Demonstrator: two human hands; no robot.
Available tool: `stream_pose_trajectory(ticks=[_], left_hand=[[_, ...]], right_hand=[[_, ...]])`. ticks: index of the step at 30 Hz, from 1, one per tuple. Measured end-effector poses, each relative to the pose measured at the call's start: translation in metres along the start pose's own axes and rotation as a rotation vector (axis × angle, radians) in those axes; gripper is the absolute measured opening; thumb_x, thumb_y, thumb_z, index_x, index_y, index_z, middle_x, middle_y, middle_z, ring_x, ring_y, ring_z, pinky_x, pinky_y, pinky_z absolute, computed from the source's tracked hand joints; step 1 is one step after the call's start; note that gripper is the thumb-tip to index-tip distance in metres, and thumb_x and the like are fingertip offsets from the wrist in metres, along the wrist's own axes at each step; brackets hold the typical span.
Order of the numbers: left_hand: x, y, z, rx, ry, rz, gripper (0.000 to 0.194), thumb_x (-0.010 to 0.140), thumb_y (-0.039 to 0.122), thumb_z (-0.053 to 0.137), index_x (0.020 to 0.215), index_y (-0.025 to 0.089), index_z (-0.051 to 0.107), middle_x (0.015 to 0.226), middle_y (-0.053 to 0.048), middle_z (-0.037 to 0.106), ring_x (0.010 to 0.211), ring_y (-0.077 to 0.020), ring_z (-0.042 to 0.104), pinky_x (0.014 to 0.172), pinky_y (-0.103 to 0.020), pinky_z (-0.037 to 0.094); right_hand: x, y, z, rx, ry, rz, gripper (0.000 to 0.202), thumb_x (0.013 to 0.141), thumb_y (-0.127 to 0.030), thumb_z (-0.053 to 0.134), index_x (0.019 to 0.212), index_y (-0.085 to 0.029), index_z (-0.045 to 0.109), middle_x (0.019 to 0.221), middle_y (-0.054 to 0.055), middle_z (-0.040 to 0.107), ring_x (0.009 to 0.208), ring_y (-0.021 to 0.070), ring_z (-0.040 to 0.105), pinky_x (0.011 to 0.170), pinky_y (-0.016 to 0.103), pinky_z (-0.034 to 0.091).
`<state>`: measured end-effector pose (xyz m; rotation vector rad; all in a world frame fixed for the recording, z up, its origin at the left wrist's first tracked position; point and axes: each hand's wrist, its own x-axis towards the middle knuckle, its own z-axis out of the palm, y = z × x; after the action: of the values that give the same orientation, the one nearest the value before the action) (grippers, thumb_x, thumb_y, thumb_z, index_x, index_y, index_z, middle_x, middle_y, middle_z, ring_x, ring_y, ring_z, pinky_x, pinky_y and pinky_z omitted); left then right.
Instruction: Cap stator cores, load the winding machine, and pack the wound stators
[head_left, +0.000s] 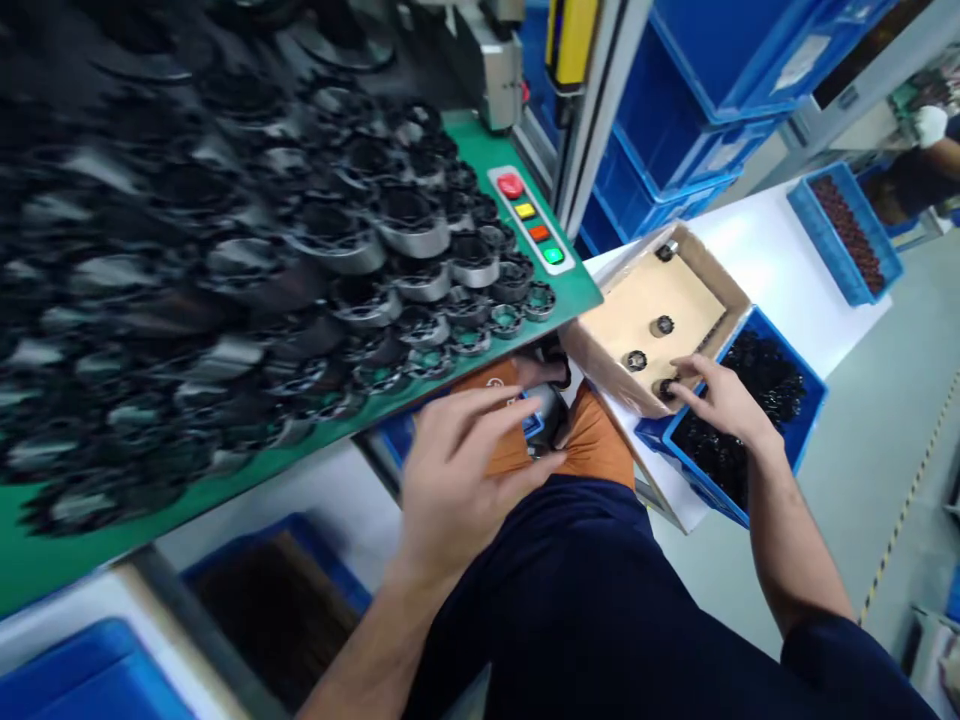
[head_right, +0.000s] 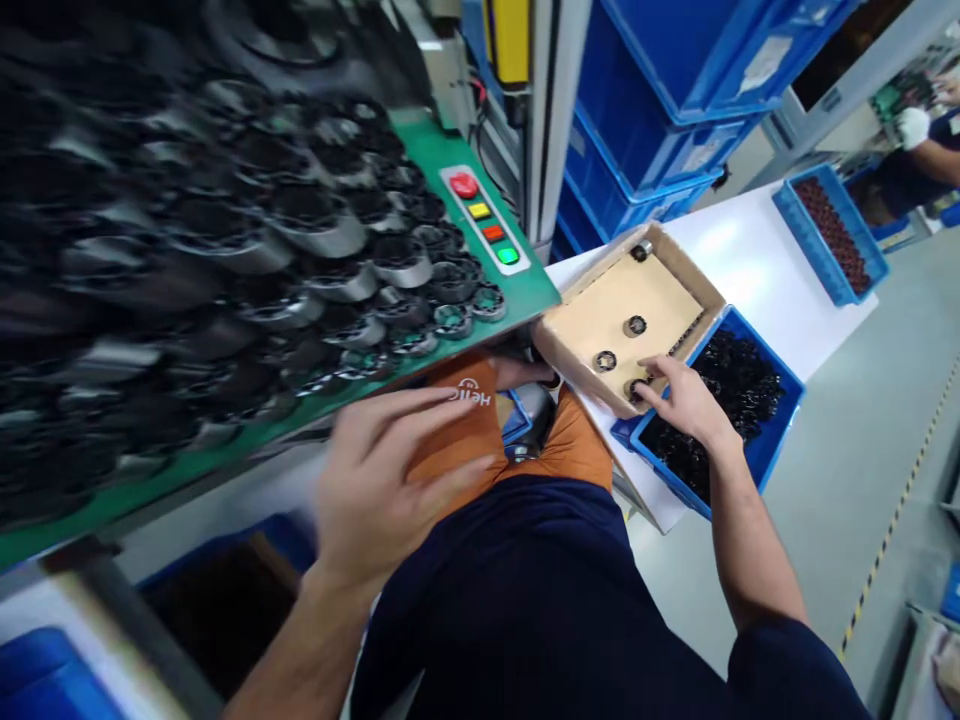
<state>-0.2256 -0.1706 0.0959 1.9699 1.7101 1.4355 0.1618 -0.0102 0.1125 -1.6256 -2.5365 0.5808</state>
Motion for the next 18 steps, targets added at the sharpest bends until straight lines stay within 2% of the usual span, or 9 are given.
stream_pose_trajectory(ticks=[2,3,6,7,9,11,13,15,18], left_hand=[[0.038,0.006,0.057,-0.084,-0.213,0.041,0.034,0.112,0.045,0.081,0.143,0.033,0.080,0.137,-0.007,0.082,0.127,-0.0323,0.077,0.113,-0.051,0.067],[0.056,0.009,0.085,-0.094,-0.325,0.026,0.034,0.112,0.041,0.080,0.144,0.029,0.078,0.139,-0.009,0.080,0.133,-0.0322,0.075,0.118,-0.049,0.065],[0.101,0.017,0.157,0.036,-0.653,-0.084,0.057,0.110,0.035,0.082,0.162,0.020,0.065,0.154,-0.016,0.071,0.145,-0.0364,0.067,0.123,-0.050,0.060],[0.111,0.019,0.177,0.089,-0.720,-0.112,0.065,0.109,0.033,0.083,0.167,0.017,0.060,0.159,-0.018,0.068,0.148,-0.0385,0.065,0.123,-0.051,0.060],[0.127,0.022,0.212,0.149,-0.781,-0.127,0.073,0.109,0.030,0.080,0.174,0.013,0.052,0.165,-0.022,0.062,0.152,-0.0417,0.061,0.123,-0.053,0.059],[0.139,0.022,0.240,0.154,-0.791,-0.110,0.071,0.112,0.030,0.073,0.177,0.012,0.049,0.166,-0.023,0.060,0.153,-0.0422,0.059,0.123,-0.055,0.058],[0.148,0.019,0.261,0.154,-0.810,-0.092,0.058,0.116,0.032,0.066,0.171,0.015,0.057,0.160,-0.022,0.064,0.151,-0.0414,0.060,0.122,-0.054,0.058],[0.156,0.015,0.272,0.147,-0.834,-0.078,0.042,0.117,0.033,0.065,0.156,0.019,0.070,0.149,-0.020,0.070,0.144,-0.0397,0.065,0.120,-0.052,0.058],[0.162,0.007,0.271,0.126,-0.832,-0.078,0.031,0.113,0.029,0.069,0.143,0.020,0.075,0.141,-0.016,0.074,0.131,-0.0349,0.071,0.117,-0.048,0.058]], right_hand=[[0.035,0.012,0.001,0.029,0.072,0.038,0.040,0.111,-0.051,0.063,0.141,-0.026,0.072,0.133,0.015,0.084,0.113,0.0339,0.084,0.108,0.058,0.071],[0.058,0.018,0.003,0.034,0.126,0.069,0.045,0.111,-0.051,0.063,0.146,-0.024,0.069,0.141,0.019,0.081,0.117,0.0346,0.082,0.109,0.059,0.070],[0.136,0.034,0.012,0.042,0.273,0.166,0.064,0.109,-0.044,0.066,0.166,-0.017,0.054,0.168,0.027,0.063,0.147,0.0382,0.069,0.126,0.062,0.060],[0.162,0.038,0.015,0.046,0.300,0.192,0.066,0.110,-0.040,0.066,0.168,-0.014,0.050,0.171,0.029,0.059,0.154,0.0379,0.065,0.132,0.061,0.055],[0.208,0.043,0.020,0.036,0.308,0.254,0.066,0.109,-0.033,0.069,0.167,-0.009,0.049,0.172,0.030,0.059,0.157,0.0359,0.062,0.136,0.057,0.050],[0.239,0.046,0.022,0.020,0.283,0.269,0.058,0.110,-0.028,0.068,0.162,-0.007,0.052,0.170,0.027,0.061,0.155,0.0323,0.063,0.138,0.053,0.047],[0.254,0.049,0.022,0.015,0.257,0.263,0.048,0.111,-0.024,0.065,0.156,-0.009,0.056,0.167,0.023,0.066,0.152,0.0305,0.065,0.137,0.053,0.047],[0.252,0.053,0.020,0.021,0.252,0.270,0.044,0.108,-0.017,0.064,0.151,-0.015,0.061,0.161,0.017,0.072,0.149,0.0318,0.068,0.134,0.054,0.051],[0.225,0.060,0.015,0.032,0.273,0.268,0.048,0.096,-0.010,0.069,0.143,-0.023,0.067,0.150,0.012,0.078,0.139,0.0368,0.072,0.124,0.062,0.059]])
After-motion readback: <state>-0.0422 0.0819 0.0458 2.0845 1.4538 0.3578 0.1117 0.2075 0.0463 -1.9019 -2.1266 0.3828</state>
